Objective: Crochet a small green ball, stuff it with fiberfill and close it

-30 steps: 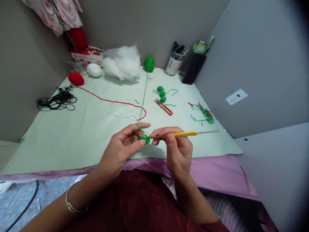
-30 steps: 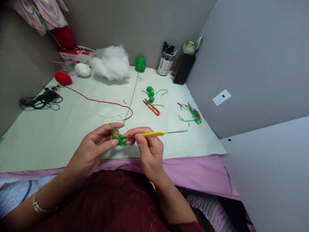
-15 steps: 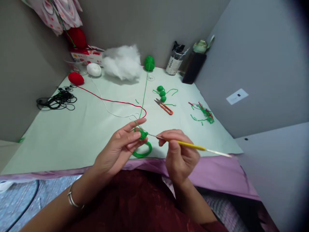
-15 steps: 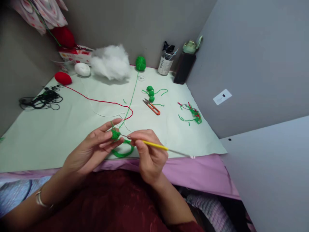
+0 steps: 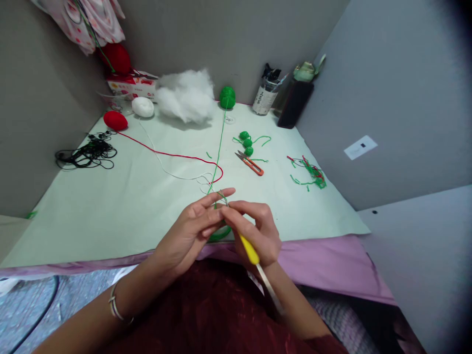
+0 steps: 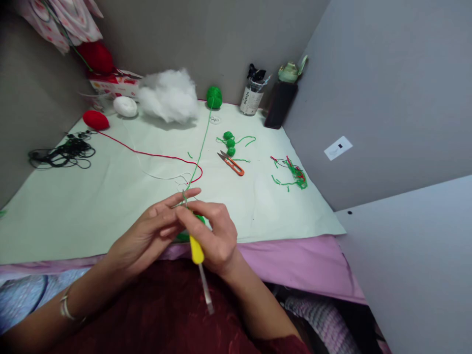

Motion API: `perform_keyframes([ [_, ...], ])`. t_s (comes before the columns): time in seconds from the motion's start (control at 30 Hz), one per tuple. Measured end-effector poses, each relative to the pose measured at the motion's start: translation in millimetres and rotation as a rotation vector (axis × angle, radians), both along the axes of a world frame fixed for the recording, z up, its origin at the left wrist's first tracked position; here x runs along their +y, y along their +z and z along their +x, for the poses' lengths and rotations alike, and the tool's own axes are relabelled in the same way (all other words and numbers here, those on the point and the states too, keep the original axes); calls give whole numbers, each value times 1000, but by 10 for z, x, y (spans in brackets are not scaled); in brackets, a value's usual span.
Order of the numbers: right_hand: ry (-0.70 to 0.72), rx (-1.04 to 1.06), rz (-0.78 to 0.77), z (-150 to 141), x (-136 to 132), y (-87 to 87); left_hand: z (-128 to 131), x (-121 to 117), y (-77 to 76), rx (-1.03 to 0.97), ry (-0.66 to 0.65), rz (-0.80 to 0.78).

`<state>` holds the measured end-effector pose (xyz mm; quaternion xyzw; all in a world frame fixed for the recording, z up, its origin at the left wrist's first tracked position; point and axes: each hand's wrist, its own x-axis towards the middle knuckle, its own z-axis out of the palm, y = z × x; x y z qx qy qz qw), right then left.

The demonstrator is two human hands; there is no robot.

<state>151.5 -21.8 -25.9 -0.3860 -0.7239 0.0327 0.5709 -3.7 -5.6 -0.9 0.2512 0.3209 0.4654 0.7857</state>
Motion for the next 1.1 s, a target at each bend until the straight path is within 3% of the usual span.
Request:
perform_keyframes([
  [0.1,75,299,-146,11,25,40,-39,40,20,-50,0,-50],
  [0.2,187,571,-311,-9,74,69,-41,37,10,30,41,28],
  [0.37,255,589,-441,-19,114,21,-16,-27,-54,208,42,208],
  [0.57,379,718,-529,41,153,10,-59,-28,-77,281,57,243],
  [0.77,275,522,-490,67,96,97,-88,-26,-89,368,109,297],
  [0.9,181,152,-206,47,22,103,-65,-43,-100,479,198,358],
  [1.0,62,-110,-12,24,-10,49,-35,-45,-78,363,181,290],
  [1.1,-1,-118,16,14,-14,14,-43,-14,-36,132,29,94],
])
